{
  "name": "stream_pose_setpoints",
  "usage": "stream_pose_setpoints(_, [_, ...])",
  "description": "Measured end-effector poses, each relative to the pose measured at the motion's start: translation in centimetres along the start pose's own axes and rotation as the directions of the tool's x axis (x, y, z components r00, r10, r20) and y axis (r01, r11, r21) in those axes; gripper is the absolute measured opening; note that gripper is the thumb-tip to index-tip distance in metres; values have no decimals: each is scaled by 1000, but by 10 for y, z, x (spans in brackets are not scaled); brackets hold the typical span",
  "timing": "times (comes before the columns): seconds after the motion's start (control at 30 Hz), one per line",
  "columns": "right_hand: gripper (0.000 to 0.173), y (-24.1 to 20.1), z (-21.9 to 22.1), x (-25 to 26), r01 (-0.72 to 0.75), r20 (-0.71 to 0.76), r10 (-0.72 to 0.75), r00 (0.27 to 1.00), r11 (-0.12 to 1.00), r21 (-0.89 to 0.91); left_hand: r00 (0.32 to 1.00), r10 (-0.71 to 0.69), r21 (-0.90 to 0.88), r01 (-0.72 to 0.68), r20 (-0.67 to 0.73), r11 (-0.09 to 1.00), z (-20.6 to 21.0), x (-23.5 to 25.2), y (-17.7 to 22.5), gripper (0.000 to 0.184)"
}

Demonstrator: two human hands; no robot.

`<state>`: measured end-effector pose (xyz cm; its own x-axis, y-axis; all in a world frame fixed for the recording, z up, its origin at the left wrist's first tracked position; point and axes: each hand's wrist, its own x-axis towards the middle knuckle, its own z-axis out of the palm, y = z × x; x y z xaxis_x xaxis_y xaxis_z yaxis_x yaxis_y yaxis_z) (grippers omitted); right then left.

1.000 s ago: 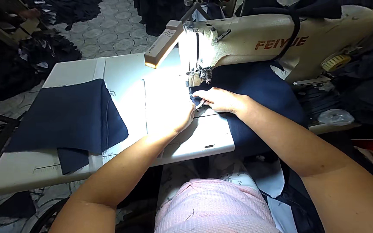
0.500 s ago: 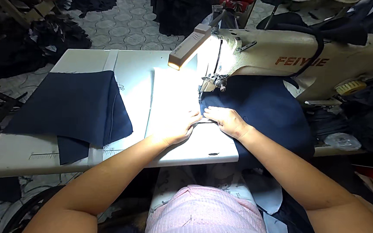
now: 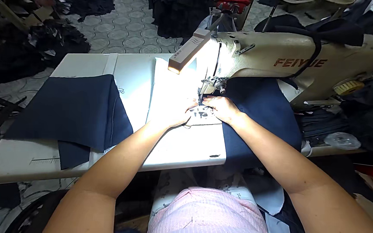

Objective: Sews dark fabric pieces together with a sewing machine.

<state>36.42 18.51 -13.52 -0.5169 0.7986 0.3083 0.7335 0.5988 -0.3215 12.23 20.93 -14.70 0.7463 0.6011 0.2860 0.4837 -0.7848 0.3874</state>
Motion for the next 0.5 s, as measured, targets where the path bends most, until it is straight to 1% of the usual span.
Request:
stream_pose_setpoints(0.03, [37, -2, -2, 3, -32, 43, 33, 999, 999, -18, 1000, -2, 17, 2, 8, 1000, -2, 2, -4, 45])
stream_pose_setpoints(0.1, [37, -13, -11, 6, -99, 180, 116, 977, 990, -99, 1000, 14, 48, -14, 0, 999, -3, 5, -10, 45])
stream_pose_setpoints(0.13, [38, -19, -13, 3, -100, 210, 129, 969, 984, -146, 999, 29, 77, -28, -13, 997, -3, 6, -12, 45])
stream_pose_setpoints(0.17, [37, -26, -14, -3, -100, 190, 132, 973, 980, -172, 999, 34, 94, -33, -10, 995, -5, 7, -13, 46])
stream_pose_setpoints(0.2, [36, -36, -16, -14, -113, 121, 136, 983, 978, -177, 1000, 20, 96, -22, 14, 995, -7, 7, -13, 49])
stream_pose_setpoints(0.23, [36, -49, -19, -29, -140, 15, 145, 989, 975, -174, 999, 4, 87, -7, 34, 996, -9, 8, -12, 51])
stream_pose_setpoints(0.27, [37, -62, -23, -47, -191, -95, 178, 979, 968, -162, 998, -20, 68, 16, 61, 998, -11, 9, -11, 51])
stream_pose_setpoints(0.3, [40, -73, -29, -67, -274, -176, 248, 953, 951, -145, 995, -45, 37, 42, 87, 998, -14, 10, -10, 48])
stream_pose_setpoints(0.33, [47, -82, -38, -88, -389, -195, 361, 912, 912, -130, 991, -72, 4, 72, 117, 997, -18, 13, -9, 45])
stream_pose_setpoints(0.37, [56, -90, -47, -109, -514, -168, 492, 854, 849, -125, 989, -81, -18, 84, 126, 996, -22, 16, -9, 42])
stream_pose_setpoints(0.43, [73, -101, -59, -143, -707, -55, 709, 703, 688, -165, 999, -37, 10, 36, 41, 999, -29, 28, -16, 34])
stream_pose_setpoints(0.5, [81, -106, -61, -157, -804, 75, 836, 544, 545, -237, 999, 4, 40, -2, -45, 999, -32, 43, -23, 27])
